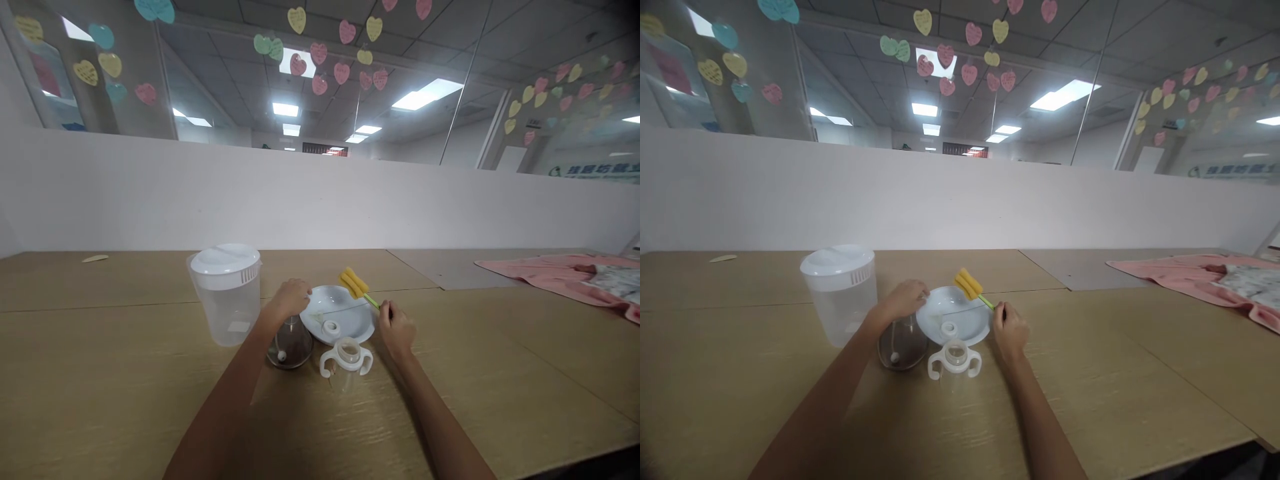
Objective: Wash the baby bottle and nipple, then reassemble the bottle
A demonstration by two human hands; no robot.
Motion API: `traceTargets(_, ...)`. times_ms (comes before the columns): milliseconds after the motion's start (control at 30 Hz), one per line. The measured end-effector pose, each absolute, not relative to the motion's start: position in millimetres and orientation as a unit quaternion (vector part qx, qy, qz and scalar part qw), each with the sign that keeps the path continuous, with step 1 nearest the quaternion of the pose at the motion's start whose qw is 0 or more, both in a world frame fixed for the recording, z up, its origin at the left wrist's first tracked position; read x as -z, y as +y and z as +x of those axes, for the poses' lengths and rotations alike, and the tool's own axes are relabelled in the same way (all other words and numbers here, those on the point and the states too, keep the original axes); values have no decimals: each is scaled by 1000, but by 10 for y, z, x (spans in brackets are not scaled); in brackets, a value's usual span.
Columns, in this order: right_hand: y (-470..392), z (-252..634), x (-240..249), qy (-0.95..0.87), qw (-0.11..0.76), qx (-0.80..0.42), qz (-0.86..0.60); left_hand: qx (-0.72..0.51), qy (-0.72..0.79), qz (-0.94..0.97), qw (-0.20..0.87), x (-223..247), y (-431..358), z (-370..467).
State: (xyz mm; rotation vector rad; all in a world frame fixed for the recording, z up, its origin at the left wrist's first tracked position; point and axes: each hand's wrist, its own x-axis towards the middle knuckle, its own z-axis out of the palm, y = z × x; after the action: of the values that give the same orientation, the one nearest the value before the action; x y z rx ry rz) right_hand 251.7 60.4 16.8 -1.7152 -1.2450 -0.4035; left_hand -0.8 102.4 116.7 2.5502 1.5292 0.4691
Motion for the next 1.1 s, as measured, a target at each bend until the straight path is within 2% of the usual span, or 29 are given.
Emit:
traceTargets(300, 604, 2513, -153, -518, 474, 176, -690, -117, 484, 866, 50, -856, 1022, 366)
traceTargets(467, 595, 2494, -173, -522, 477, 181, -683, -194, 443, 870, 100, -1069, 1014, 291)
traceTargets(667, 598, 2468, -176, -524, 505, 191, -658, -390, 341, 824, 230, -1403, 793, 281)
traceTargets(1100, 597, 2530, -152, -552, 552, 176, -600, -450, 294, 815, 218, -1617, 563, 285)
